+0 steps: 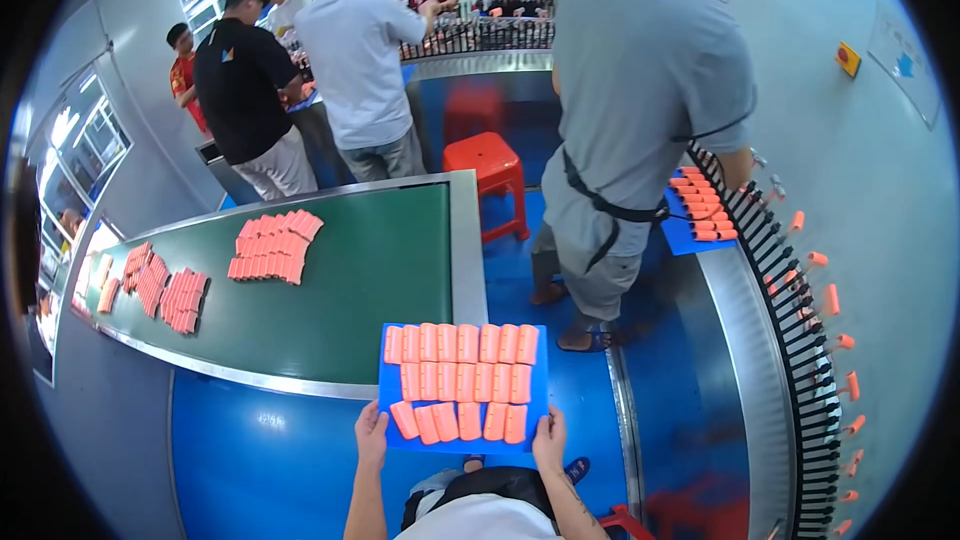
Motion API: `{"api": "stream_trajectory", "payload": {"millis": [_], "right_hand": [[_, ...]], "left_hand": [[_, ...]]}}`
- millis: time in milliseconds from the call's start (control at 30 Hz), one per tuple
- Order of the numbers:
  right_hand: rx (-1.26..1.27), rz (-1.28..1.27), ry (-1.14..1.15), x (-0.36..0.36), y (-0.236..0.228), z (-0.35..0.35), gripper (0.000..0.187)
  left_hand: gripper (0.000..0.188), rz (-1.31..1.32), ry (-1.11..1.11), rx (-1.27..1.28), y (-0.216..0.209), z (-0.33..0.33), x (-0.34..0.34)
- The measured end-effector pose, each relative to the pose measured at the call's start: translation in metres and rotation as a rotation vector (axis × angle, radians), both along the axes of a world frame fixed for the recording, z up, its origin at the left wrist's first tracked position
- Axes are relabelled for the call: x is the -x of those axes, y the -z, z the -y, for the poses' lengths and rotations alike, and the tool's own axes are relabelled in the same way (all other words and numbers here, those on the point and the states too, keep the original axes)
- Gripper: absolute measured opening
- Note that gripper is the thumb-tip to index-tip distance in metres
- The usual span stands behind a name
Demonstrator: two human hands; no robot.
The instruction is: Collect orange plastic parts from a conveyor belt and arrange them onto a blue tray.
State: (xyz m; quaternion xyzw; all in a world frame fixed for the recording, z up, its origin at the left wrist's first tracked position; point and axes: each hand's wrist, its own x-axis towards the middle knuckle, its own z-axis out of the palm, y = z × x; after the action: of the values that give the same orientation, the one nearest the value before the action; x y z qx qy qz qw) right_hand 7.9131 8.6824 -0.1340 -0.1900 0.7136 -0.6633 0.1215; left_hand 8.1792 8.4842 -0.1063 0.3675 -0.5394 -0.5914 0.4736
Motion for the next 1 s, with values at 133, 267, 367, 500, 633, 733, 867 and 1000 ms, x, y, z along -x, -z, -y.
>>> {"api": "stream_trajectory", "payload": {"millis": [133,267,367,500,633,733,867,1000], "right_hand": [[-0.086,0.017,-0.122,-0.061,-0.03,0.05,0.034],[-0.183,0.044,-0.249,-0.107,-0.081,0.084,0.035],[-0.172,0.0,-0.261,-0.102,-0.08,0.117,0.034],[-0.104,0.102,-0.393,-0.111,-0.158,0.168,0.035],[-0.034,0.134,-0.354,-0.133,-0.196,0.155,0.034],[-0.061,0.158,-0.374,-0.142,-0.232,0.143,0.034],[-0.085,0.14,-0.425,-0.148,-0.26,0.113,0.035],[-0.105,0.124,-0.446,-0.173,-0.266,0.044,0.033]], "left_hand": [[0.034,0.057,-0.11,-0.071,-0.032,0.023,-0.083],[0.034,0.063,-0.142,-0.149,-0.061,0.045,-0.142],[0.035,0.083,-0.161,-0.217,-0.075,0.074,-0.154],[0.038,0.097,-0.057,-0.205,-0.118,0.148,-0.184],[0.04,0.259,-0.1,-0.183,-0.172,0.137,-0.197],[0.038,0.221,-0.103,-0.216,-0.216,0.129,-0.205],[0.036,0.197,-0.066,-0.24,-0.246,0.102,-0.222],[0.037,0.196,-0.085,-0.237,-0.256,0.037,-0.256]]}}
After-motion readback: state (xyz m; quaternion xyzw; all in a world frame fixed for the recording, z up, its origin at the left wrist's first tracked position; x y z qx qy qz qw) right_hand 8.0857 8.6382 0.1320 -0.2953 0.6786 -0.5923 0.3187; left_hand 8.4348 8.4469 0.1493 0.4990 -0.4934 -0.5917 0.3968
